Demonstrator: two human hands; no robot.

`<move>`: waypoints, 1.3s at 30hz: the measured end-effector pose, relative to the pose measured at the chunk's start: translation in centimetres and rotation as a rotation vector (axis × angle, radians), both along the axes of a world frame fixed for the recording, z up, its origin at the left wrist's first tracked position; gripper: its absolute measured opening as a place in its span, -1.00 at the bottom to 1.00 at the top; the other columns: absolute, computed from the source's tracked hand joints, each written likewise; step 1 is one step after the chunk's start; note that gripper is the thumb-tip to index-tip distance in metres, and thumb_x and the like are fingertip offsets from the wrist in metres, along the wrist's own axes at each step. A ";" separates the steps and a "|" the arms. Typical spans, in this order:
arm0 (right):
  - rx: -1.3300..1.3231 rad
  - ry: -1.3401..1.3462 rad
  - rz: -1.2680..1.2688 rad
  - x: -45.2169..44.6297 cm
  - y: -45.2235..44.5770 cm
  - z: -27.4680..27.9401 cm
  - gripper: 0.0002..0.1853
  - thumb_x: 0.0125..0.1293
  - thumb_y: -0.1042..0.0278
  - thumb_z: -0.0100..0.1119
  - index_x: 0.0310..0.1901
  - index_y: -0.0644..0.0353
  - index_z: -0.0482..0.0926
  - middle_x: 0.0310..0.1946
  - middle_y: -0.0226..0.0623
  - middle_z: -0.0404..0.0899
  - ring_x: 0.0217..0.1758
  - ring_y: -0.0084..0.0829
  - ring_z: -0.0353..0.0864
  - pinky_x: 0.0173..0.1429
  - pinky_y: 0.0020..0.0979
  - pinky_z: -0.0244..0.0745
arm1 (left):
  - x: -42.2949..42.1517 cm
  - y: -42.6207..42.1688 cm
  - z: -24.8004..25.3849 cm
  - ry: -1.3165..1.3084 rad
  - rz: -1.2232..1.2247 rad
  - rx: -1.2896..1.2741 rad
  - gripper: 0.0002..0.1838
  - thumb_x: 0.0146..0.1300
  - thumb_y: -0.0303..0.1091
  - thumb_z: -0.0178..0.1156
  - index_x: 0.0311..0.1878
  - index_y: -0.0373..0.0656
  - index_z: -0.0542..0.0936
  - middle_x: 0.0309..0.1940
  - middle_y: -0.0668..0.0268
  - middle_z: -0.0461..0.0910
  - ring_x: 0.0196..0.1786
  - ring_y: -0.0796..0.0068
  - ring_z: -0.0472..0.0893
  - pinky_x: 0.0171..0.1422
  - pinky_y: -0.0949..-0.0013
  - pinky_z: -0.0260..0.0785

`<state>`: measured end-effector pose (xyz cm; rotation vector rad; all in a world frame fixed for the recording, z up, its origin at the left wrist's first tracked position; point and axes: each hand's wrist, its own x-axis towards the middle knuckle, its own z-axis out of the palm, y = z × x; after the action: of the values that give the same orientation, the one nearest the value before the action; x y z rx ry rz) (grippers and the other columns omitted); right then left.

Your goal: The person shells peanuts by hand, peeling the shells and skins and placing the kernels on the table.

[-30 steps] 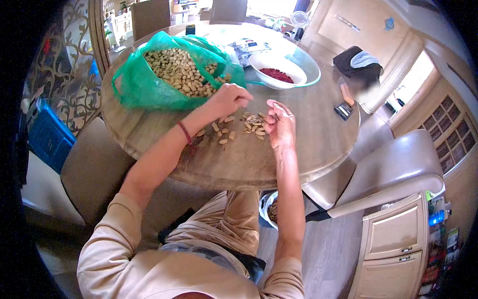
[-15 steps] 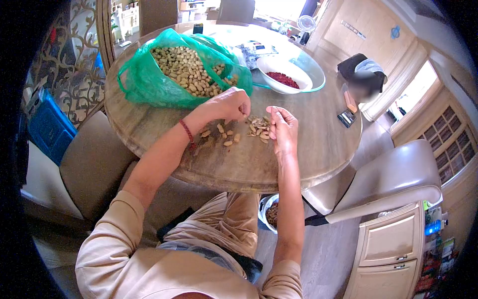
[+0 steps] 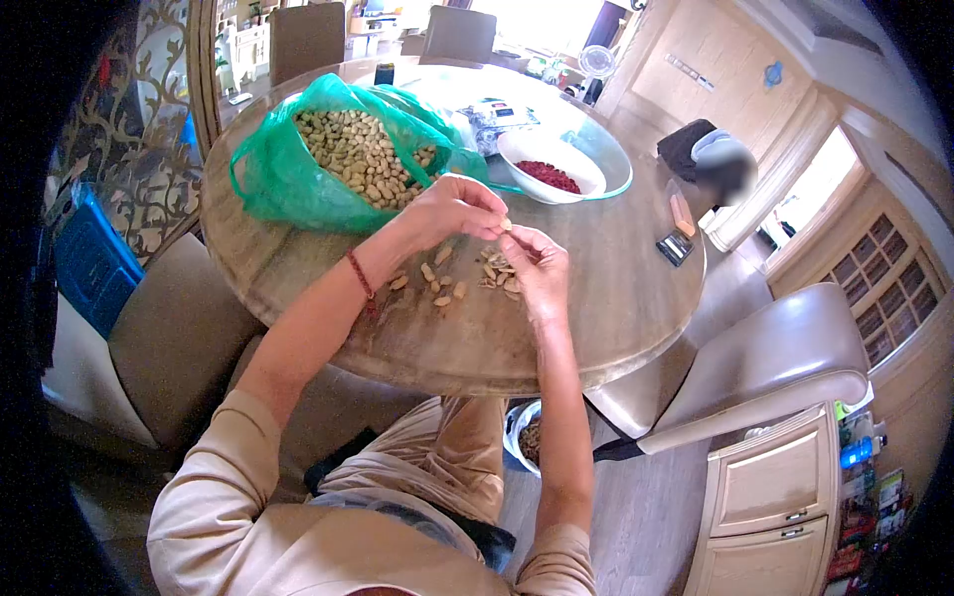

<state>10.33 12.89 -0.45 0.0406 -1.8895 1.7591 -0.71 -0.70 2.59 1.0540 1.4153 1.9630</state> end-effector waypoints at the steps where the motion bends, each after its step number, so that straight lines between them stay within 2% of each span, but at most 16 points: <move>1: 0.002 0.002 -0.003 -0.1 0.1 -0.1 -0.81 0.19 0.41 0.19 -0.18 0.28 0.57 -0.53 -0.51 0.51 -0.72 -0.85 0.12 -0.71 -0.70 -0.12 | 0.1 0.1 0.0 0.002 -0.003 0.002 -0.81 -0.03 -0.52 0.31 -0.31 -0.36 0.57 -0.44 0.22 0.60 -0.42 0.50 0.61 -0.26 0.49 0.54; 2: -0.017 0.012 -0.018 -0.1 0.3 -0.1 -0.82 0.16 0.43 0.22 -0.21 0.29 0.59 -0.47 -0.47 0.55 -0.55 -0.79 0.29 -0.50 -0.68 0.12 | 0.3 0.3 -0.2 -0.006 -0.004 -0.019 -0.82 -0.04 -0.53 0.31 -0.33 -0.35 0.57 -0.44 0.21 0.60 -0.42 0.49 0.61 -0.25 0.48 0.54; 4: -0.036 0.023 -0.038 0.0 0.3 0.0 -0.83 0.13 0.45 0.24 -0.23 0.30 0.61 -0.40 -0.44 0.59 -0.38 -0.72 0.47 -0.29 -0.66 0.36 | 0.6 0.5 -0.5 -0.008 -0.016 -0.050 -0.84 -0.05 -0.57 0.31 -0.35 -0.33 0.57 -0.44 0.22 0.59 -0.41 0.51 0.61 -0.28 0.49 0.53; 6: -0.018 0.042 -0.118 0.0 0.4 0.1 -0.84 0.13 0.46 0.25 -0.26 0.32 0.61 -0.40 -0.42 0.60 -0.36 -0.69 0.49 -0.26 -0.64 0.39 | 0.5 0.8 -0.8 0.058 -0.028 -0.053 -0.84 -0.06 -0.57 0.31 -0.35 -0.32 0.57 -0.45 0.24 0.59 -0.41 0.53 0.60 -0.30 0.51 0.52; 13: -0.023 0.054 -0.153 0.0 0.3 0.0 -0.86 0.12 0.46 0.26 -0.30 0.33 0.62 -0.44 -0.42 0.60 -0.41 -0.69 0.48 -0.28 -0.65 0.39 | 0.6 1.4 -1.5 0.234 0.015 0.037 -0.79 -0.09 -0.59 0.31 -0.30 -0.32 0.58 -0.46 0.29 0.60 -0.45 0.60 0.57 -0.33 0.53 0.48; 15: 0.113 0.164 -0.191 0.0 0.2 0.0 -0.90 0.10 0.47 0.26 -0.39 0.33 0.62 -0.53 -0.46 0.57 -0.49 -0.72 0.44 -0.38 -0.64 0.37 | 0.6 1.4 -1.7 0.273 -0.007 0.047 -0.76 -0.10 -0.60 0.30 -0.27 -0.32 0.58 -0.45 0.29 0.60 -0.45 0.62 0.57 -0.34 0.54 0.47; 16: 0.113 0.164 -0.191 0.0 0.2 0.0 -0.90 0.10 0.47 0.26 -0.39 0.33 0.62 -0.53 -0.46 0.57 -0.49 -0.72 0.44 -0.38 -0.64 0.37 | 0.6 1.4 -1.7 0.313 -0.029 0.057 -0.72 -0.10 -0.60 0.30 -0.23 -0.32 0.58 -0.44 0.30 0.61 -0.45 0.64 0.56 -0.34 0.56 0.46; 18: 0.321 0.137 -0.307 0.2 0.2 0.0 -0.90 0.06 0.47 0.27 -0.49 0.32 0.59 -0.63 -0.49 0.50 -0.57 -0.75 0.37 -0.48 -0.62 0.31 | 0.4 1.3 -1.5 0.311 -0.101 0.026 -0.70 -0.11 -0.61 0.28 -0.20 -0.32 0.58 -0.44 0.30 0.61 -0.45 0.65 0.56 -0.34 0.57 0.45; 19: 0.320 0.137 -0.306 0.2 0.2 0.1 -0.90 0.06 0.47 0.27 -0.49 0.32 0.59 -0.63 -0.49 0.50 -0.57 -0.75 0.37 -0.48 -0.62 0.31 | 0.3 1.2 -1.4 0.308 -0.173 -0.005 -0.67 -0.12 -0.62 0.27 -0.18 -0.33 0.59 -0.45 0.31 0.61 -0.44 0.66 0.56 -0.35 0.58 0.45; 24: 0.489 0.107 -0.355 0.2 0.6 0.1 -0.83 0.04 0.44 0.27 -0.57 0.32 0.52 -0.71 -0.45 0.43 -0.61 -0.74 0.27 -0.53 -0.59 0.25 | 0.5 0.7 -0.6 0.424 -0.176 -0.102 -0.66 -0.12 -0.64 0.24 -0.16 -0.31 0.60 -0.48 0.31 0.62 -0.46 0.65 0.57 -0.34 0.58 0.46; 28: 0.430 0.115 -0.289 0.0 1.0 -0.3 -0.81 0.08 0.42 0.26 -0.56 0.32 0.52 -0.70 -0.48 0.44 -0.60 -0.74 0.27 -0.53 -0.60 0.23 | 1.1 0.2 0.1 0.447 -0.090 -0.155 -0.69 -0.09 -0.62 0.23 -0.18 -0.30 0.61 -0.50 0.29 0.62 -0.50 0.65 0.57 -0.39 0.58 0.47; 34: 0.157 0.085 -0.101 0.2 0.9 0.1 -0.80 0.18 0.34 0.22 -0.47 0.32 0.57 -0.64 -0.53 0.49 -0.58 -0.74 0.33 -0.50 -0.62 0.27 | 1.1 0.4 -0.1 0.349 -0.022 -0.078 -0.79 -0.07 -0.58 0.27 -0.28 -0.36 0.62 -0.55 0.27 0.61 -0.53 0.63 0.56 -0.46 0.58 0.45; 36: 0.104 -0.014 -0.090 0.5 0.7 0.5 -0.81 0.20 0.35 0.20 -0.43 0.33 0.59 -0.61 -0.49 0.53 -0.56 -0.73 0.39 -0.44 -0.63 0.32 | 1.3 0.5 -0.1 0.349 0.018 -0.056 -0.81 -0.07 -0.57 0.28 -0.31 -0.36 0.62 -0.57 0.27 0.60 -0.55 0.63 0.56 -0.48 0.58 0.44; 39: 0.088 0.096 -0.082 0.4 -0.2 0.6 -0.81 0.19 0.35 0.21 -0.41 0.33 0.60 -0.59 -0.48 0.55 -0.58 -0.74 0.37 -0.48 -0.65 0.27 | 1.6 0.8 -0.4 0.357 0.085 -0.030 -0.83 -0.08 -0.57 0.30 -0.35 -0.36 0.62 -0.61 0.28 0.59 -0.58 0.62 0.55 -0.51 0.58 0.43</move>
<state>10.75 12.69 0.15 0.0778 -1.8716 1.5919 0.87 0.06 2.18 1.4041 1.6930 1.8688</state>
